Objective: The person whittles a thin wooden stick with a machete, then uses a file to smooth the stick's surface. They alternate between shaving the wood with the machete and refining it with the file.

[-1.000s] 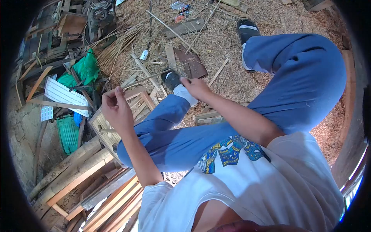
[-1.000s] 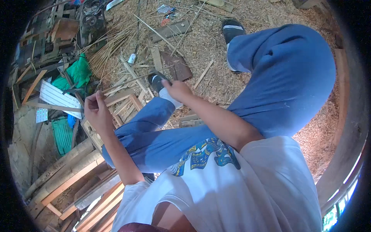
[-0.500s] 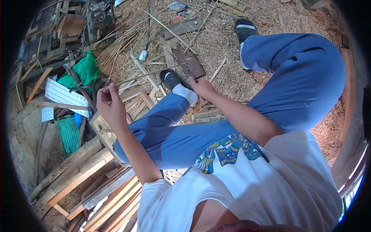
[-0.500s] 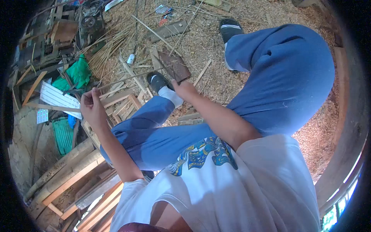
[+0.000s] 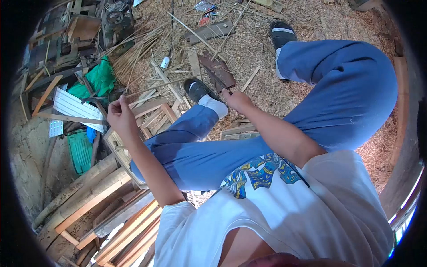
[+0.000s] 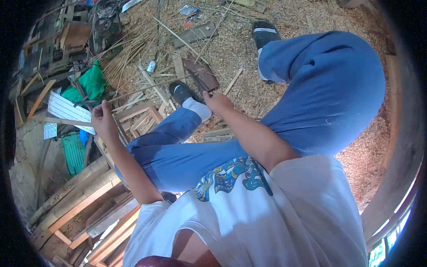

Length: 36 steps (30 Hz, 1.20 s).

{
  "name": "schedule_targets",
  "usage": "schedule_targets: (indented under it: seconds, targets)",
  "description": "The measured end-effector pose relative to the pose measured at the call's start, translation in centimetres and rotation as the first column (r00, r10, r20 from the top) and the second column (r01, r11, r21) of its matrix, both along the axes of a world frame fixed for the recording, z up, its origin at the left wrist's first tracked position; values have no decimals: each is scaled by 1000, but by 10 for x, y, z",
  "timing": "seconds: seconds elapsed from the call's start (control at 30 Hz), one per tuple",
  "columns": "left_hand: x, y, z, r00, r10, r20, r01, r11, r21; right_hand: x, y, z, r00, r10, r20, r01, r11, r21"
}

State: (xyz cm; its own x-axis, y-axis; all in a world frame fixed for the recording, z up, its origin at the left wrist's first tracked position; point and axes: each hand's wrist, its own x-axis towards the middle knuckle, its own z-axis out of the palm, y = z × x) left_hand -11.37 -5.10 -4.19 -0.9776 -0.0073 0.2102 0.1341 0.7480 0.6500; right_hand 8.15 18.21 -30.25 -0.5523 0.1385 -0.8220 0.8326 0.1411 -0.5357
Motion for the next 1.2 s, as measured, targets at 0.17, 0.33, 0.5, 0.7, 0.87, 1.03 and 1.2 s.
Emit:
schedule_targets:
  seconds: [0.17,0.33,0.5,0.7,0.87,1.03,1.2]
  targets:
    - [-10,-9,-8,999,-23,-36,23,1000,-3,-26,-18,48,984,47,-170,-62,995,-83]
    - [-11,-20,-10,999,39,-21,-40,997,-60,-15,-17,51,955,178,-237,-179,984,16]
    - [-20,-22,-15,1000,16,-25,-15,999,36,1,-3,10,992,-27,121,28,1000,-5]
    - [-21,-6,-6,998,41,-53,-46,995,-93,-19,-13,46,997,65,-47,-67,996,-54]
    - [-23,-15,-14,998,37,-48,-41,995,-92,-25,-17,88,946,126,-298,-153,986,-67]
    - [-21,-15,-15,999,50,-11,-50,999,-9,2,-3,5,996,29,79,-17,989,-147]
    - [-21,6,-5,998,11,-54,-16,996,-91,0,-9,-2,998,-26,60,27,1000,-14]
